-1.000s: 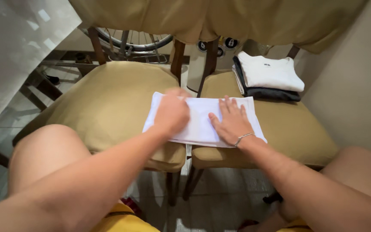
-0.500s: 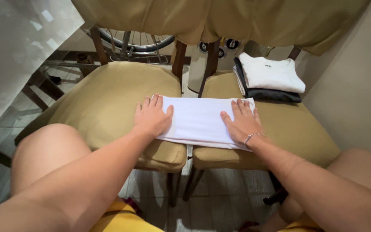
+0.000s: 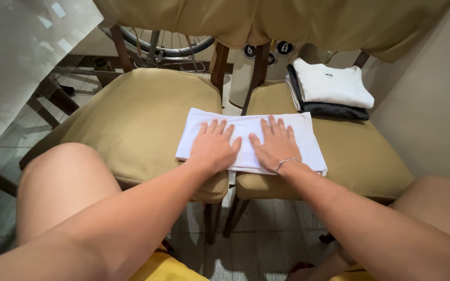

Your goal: The person folds a white t-shirt on a chair by smoothing it out, folding the sides inward, and then folding it in half. The folded shirt is placed on a stack of other folded clothes.

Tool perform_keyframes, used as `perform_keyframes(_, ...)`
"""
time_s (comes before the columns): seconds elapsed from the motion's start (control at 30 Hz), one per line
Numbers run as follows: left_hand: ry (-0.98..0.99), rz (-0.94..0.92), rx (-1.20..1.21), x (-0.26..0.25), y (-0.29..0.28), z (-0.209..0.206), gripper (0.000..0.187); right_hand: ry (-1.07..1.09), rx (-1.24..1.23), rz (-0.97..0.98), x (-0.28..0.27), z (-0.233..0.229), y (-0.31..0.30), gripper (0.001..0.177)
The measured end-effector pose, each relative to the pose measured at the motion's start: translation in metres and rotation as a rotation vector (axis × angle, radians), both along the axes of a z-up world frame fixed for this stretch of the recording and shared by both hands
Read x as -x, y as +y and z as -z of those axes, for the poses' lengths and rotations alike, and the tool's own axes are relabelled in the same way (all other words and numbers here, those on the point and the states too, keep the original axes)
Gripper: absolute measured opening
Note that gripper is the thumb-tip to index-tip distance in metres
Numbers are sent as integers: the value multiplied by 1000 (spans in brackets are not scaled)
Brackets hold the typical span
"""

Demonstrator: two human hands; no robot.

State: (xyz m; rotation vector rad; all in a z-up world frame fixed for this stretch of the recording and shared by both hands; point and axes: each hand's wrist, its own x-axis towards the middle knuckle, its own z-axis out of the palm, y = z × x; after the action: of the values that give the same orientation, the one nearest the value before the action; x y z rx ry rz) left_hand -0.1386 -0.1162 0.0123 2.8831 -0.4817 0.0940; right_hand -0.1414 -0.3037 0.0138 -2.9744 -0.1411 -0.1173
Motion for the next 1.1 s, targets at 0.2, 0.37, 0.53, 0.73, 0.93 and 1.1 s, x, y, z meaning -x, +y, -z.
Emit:
perform_keyframes(0.2,0,-150,-54,-11,27,-10,67,59,-38,102,5,-5,-41,76)
perform_keyframes(0.37,-69,-147,119,-22,50,-3,67,38,-103,-22,-4,-3,-70,73)
perform_keyframes(0.53,-123,-16,217,-14,70,-8,61,-183,-173,-208,24,-20,-100,50)
perform_keyframes(0.73,35,187,59,7,76,-37,49,-22,-89,-360,50,-43,-107,29)
perform_keyframes(0.93,23,173,150,24,93,-40,36,-31,-111,-381,53,-42,-106,25)
perform_keyframes(1.1,23,219,139,26,105,-36,29,0,-151,-295,56,-43,-107,22)
